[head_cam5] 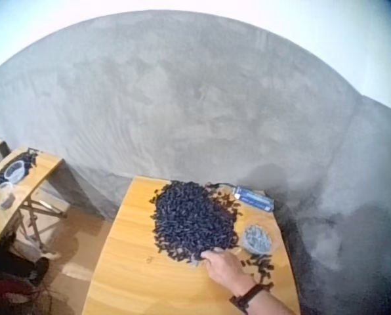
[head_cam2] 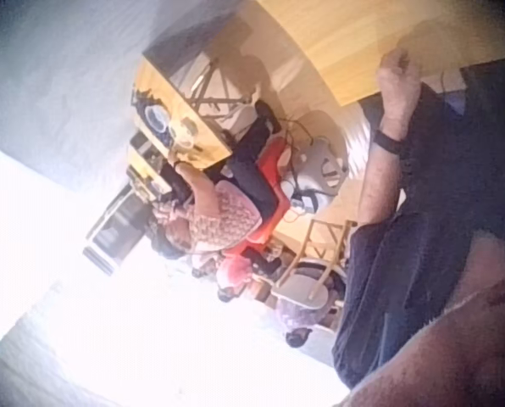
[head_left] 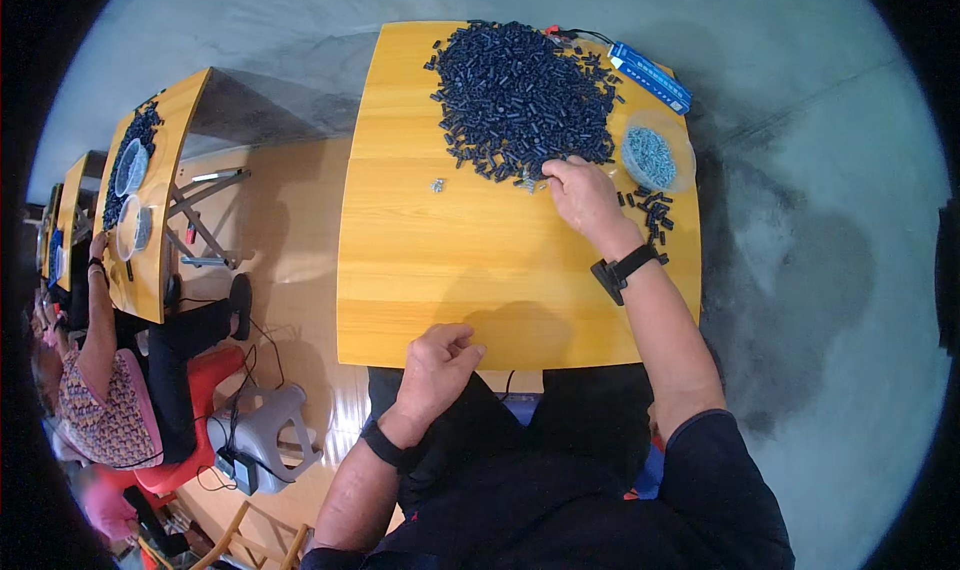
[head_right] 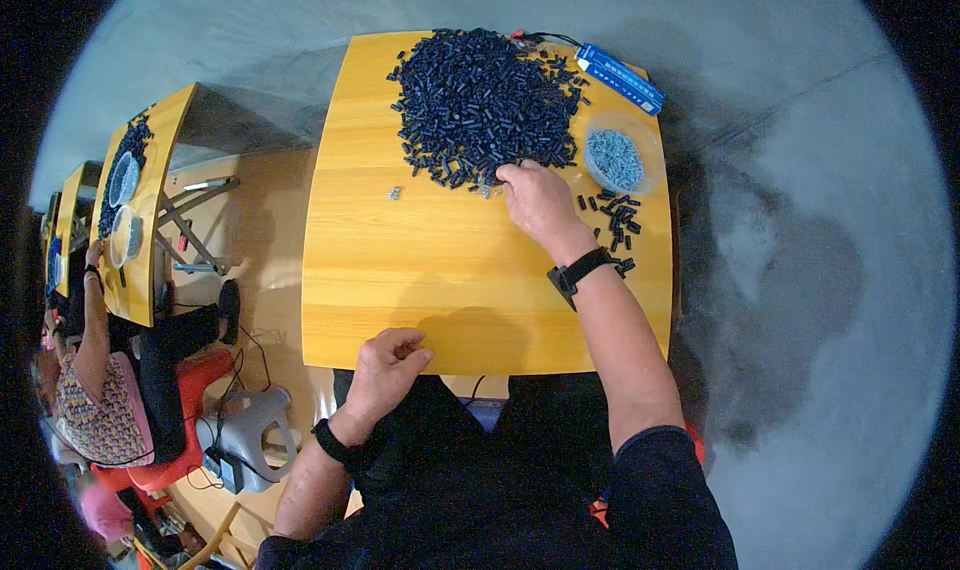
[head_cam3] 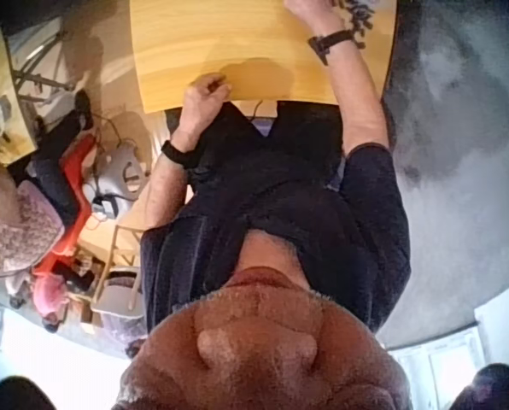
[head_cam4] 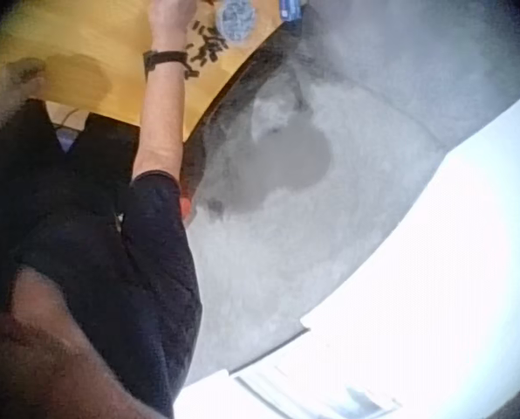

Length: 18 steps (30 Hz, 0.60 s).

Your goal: Assemble a small blue plastic component into a black housing.

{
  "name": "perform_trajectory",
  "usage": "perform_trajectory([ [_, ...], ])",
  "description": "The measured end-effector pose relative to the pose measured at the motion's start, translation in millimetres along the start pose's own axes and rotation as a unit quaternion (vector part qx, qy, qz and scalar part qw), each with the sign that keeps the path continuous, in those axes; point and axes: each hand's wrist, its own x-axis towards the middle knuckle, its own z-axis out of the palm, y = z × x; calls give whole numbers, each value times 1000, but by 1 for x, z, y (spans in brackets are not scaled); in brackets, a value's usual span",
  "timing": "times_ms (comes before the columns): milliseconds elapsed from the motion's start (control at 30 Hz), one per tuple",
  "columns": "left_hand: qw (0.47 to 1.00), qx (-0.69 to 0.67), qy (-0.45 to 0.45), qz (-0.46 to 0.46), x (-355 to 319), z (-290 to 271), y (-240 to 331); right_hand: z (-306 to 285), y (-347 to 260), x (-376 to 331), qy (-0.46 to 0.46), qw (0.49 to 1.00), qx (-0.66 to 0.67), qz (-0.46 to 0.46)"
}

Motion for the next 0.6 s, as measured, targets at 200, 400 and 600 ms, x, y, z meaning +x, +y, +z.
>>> perform_trajectory([
  [200, 1000, 4, 0, -7, 0, 0, 3, 1, 4, 2, -27, 999, -42, 5],
  [400, 999, -29, 13, -34, 0, -1, 6, -5, -5, -7, 51, 998, 36, 28],
  [600, 986, -151, 77, -2, 10, -2, 38, -41, -73, -38, -36, 908, 403, 106],
])
